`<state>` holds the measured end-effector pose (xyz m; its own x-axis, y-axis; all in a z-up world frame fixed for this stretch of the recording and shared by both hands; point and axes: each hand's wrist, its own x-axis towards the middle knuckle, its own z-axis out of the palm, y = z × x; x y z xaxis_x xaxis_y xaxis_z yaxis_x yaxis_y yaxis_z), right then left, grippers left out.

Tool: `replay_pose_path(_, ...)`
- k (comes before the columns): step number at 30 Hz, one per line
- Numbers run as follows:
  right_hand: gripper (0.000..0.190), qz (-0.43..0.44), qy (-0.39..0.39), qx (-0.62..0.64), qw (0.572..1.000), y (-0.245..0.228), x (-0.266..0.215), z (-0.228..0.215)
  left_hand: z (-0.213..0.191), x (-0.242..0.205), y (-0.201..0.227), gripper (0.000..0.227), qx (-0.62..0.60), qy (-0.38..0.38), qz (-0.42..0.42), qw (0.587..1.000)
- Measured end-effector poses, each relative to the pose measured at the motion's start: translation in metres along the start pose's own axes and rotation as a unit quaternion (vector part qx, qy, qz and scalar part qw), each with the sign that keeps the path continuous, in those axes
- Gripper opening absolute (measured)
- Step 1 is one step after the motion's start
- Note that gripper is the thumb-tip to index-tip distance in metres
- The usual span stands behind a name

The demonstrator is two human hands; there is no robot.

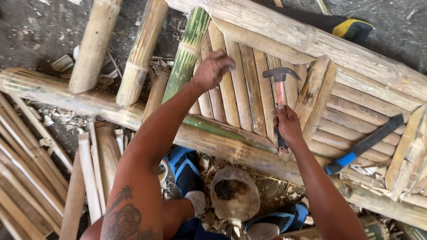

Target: The person is assembling a bamboo structure by splitting bamboo strips with a machete and securing them with a hammer and nails. They repeatedly cut, position, and hammer the strips into place.

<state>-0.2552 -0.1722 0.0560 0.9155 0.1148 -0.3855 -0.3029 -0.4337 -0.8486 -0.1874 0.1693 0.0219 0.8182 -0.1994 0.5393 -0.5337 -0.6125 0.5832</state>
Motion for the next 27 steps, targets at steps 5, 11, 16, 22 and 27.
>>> replay_pose_path(5, 0.057, -0.032, -0.006, -0.037, 0.999, -0.026, 0.049, 0.005, 0.02, 0.055, -0.069, 0.009, 0.01, 0.026, -0.148, 0.989)
replay_pose_path(11, 0.044, -0.117, -0.002, -0.167, 0.979, -0.072, 0.089, 0.011, 0.027, 0.094, -0.108, 0.012, -0.043, 0.123, -0.042, 0.991)
replay_pose_path(16, 0.024, -0.292, 0.019, -0.303, 0.907, -0.098, 0.11, 0.013, 0.026, 0.092, -0.111, 0.01, 0.0, 0.095, -0.035, 0.995)
replay_pose_path(22, 0.02, -0.364, -0.027, -0.345, 0.865, -0.101, 0.131, 0.014, 0.026, 0.088, -0.117, 0.017, 0.048, 0.079, -0.013, 0.996)
replay_pose_path(27, 0.013, -0.349, -0.029, -0.457, 0.818, -0.094, 0.164, 0.026, 0.028, 0.087, -0.119, 0.021, 0.051, 0.066, -0.007, 0.996)
